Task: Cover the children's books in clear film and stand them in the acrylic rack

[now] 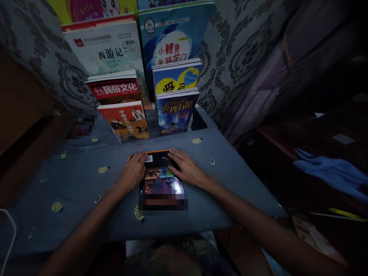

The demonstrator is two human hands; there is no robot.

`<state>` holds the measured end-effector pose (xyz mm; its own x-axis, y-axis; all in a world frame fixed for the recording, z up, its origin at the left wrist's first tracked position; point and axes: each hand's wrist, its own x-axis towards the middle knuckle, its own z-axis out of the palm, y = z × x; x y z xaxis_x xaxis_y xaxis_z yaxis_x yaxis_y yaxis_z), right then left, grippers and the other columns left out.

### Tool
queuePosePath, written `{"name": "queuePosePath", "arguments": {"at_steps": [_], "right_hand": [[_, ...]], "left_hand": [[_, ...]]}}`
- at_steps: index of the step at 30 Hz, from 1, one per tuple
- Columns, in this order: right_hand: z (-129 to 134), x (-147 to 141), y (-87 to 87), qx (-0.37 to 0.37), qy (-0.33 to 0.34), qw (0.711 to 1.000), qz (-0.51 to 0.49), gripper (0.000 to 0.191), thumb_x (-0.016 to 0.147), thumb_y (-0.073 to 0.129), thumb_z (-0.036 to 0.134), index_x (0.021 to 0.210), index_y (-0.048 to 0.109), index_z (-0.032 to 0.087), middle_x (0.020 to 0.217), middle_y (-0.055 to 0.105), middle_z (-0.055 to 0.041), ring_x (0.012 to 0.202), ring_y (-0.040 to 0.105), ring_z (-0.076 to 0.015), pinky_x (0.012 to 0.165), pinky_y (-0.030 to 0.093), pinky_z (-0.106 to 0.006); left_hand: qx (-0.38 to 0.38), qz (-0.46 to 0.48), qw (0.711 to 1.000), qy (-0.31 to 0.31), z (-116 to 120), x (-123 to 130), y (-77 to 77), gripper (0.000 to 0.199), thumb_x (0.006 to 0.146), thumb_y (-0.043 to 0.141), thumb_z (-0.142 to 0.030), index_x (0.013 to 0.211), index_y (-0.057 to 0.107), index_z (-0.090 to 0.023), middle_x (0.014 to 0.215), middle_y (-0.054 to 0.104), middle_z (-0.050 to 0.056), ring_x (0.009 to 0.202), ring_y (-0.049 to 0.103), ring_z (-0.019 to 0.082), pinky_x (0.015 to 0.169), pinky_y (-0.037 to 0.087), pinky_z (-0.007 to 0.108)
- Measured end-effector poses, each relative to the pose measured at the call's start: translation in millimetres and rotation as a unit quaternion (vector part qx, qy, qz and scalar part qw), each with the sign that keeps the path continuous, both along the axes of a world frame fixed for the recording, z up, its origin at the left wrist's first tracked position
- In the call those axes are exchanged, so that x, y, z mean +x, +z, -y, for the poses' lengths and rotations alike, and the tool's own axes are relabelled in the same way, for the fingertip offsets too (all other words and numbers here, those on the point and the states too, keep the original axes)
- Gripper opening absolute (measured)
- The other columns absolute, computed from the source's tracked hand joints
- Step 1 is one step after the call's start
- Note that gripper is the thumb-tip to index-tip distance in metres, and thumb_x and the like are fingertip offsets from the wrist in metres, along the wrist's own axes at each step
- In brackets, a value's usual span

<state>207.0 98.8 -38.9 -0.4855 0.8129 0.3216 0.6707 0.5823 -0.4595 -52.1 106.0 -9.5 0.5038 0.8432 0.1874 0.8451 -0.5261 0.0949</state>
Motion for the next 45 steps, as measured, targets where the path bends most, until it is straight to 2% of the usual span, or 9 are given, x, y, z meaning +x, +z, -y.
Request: {"name": "queuePosePath", "arguments": {"at_steps": [5,10,18,25,29,33,37,41,45], "right_hand": [[-4,7,3.2,-0.042,-0.006,0.995,-0.091,0.047,0.102,0.042,0.037,0.145,0.05,0.021,0.145,0.059,-0.0134,0.138,0.051,-0.0282,0.114,0.042,-0.057],[-9,11,3.2,-0.081,-0.017,0.982,-0.17,0.047,0.104,0.038,0.041,0.147,0.047,0.026,0.144,0.059,-0.0099,0.133,0.056,-0.0254,0.113,0.045,-0.053],[-14,13,1.8,-0.118,-0.028,0.963,-0.24,0.049,0.104,0.036,0.045,0.147,0.047,0.022,0.144,0.059,-0.0119,0.13,0.059,-0.0243,0.114,0.045,-0.049],[-16,13,3.3,-0.102,-0.032,0.969,-0.225,0.047,0.105,0.035,0.045,0.141,0.053,0.022,0.14,0.062,-0.0112,0.127,0.06,-0.0238,0.111,0.046,-0.049],[-16,14,3.5,-0.088,-0.029,0.974,-0.209,0.047,0.105,0.033,0.045,0.139,0.055,0.022,0.136,0.064,-0.0115,0.126,0.06,-0.0242,0.11,0.047,-0.048],[-16,13,3.6,-0.089,-0.029,0.974,-0.206,0.048,0.105,0.033,0.047,0.139,0.056,0.023,0.137,0.063,-0.0107,0.127,0.059,-0.0244,0.11,0.047,-0.048],[-15,13,3.7,-0.085,-0.024,0.974,-0.209,0.048,0.105,0.032,0.049,0.141,0.055,0.026,0.137,0.063,-0.0092,0.129,0.058,-0.0245,0.111,0.045,-0.05],[-14,14,3.3,-0.078,-0.024,0.972,-0.219,0.048,0.105,0.032,0.048,0.141,0.054,0.026,0.144,0.058,-0.0086,0.136,0.052,-0.024,0.117,0.04,-0.051],[-16,15,2.5,-0.074,-0.032,0.97,-0.229,0.047,0.105,0.033,0.047,0.142,0.054,0.026,0.145,0.058,-0.0081,0.138,0.051,-0.0236,0.118,0.039,-0.05]], "left_hand": [[-0.012,0.036,0.998,-0.055,-8,8,-4.4,0.056,0.082,0.043,-0.002,0.134,0.059,-0.015,0.142,0.06,0.013,0.134,0.053,0.026,0.115,0.041,0.05],[-0.032,0.071,0.99,-0.121,-20,29,-7.7,0.05,0.088,0.043,-0.006,0.136,0.058,-0.014,0.143,0.059,0.014,0.134,0.054,0.026,0.114,0.043,0.049],[-0.046,0.069,0.976,-0.199,-32,54,-7.8,0.053,0.09,0.04,-0.005,0.14,0.055,-0.017,0.148,0.056,0.012,0.139,0.05,0.022,0.118,0.037,0.048],[-0.067,0.065,0.977,-0.192,-32,55,-8.5,0.057,0.089,0.041,-0.004,0.143,0.052,-0.02,0.15,0.054,0.009,0.145,0.042,0.022,0.119,0.033,0.051],[-0.075,0.039,0.975,-0.203,-28,56,-2.9,0.052,0.093,0.041,-0.008,0.141,0.054,-0.022,0.15,0.054,0.007,0.147,0.039,0.022,0.121,0.03,0.052],[-0.065,0.027,0.972,-0.224,-19,57,0.9,0.04,0.101,0.044,-0.025,0.14,0.055,-0.019,0.151,0.052,0.011,0.147,0.039,0.024,0.121,0.028,0.051],[-0.058,0.017,0.973,-0.222,-15,55,-1.9,0.047,0.103,0.043,-0.04,0.144,0.049,-0.018,0.153,0.049,0.012,0.149,0.036,0.025,0.124,0.023,0.051],[-0.064,0.018,0.973,-0.219,-24,54,-4.2,0.044,0.105,0.04,-0.037,0.145,0.049,-0.021,0.154,0.048,0.009,0.149,0.035,0.021,0.124,0.023,0.048],[-0.064,0.027,0.977,-0.2,-39,56,-5.1,0.044,0.104,0.04,-0.034,0.145,0.049,-0.02,0.155,0.048,0.009,0.148,0.037,0.02,0.124,0.025,0.047]]}}
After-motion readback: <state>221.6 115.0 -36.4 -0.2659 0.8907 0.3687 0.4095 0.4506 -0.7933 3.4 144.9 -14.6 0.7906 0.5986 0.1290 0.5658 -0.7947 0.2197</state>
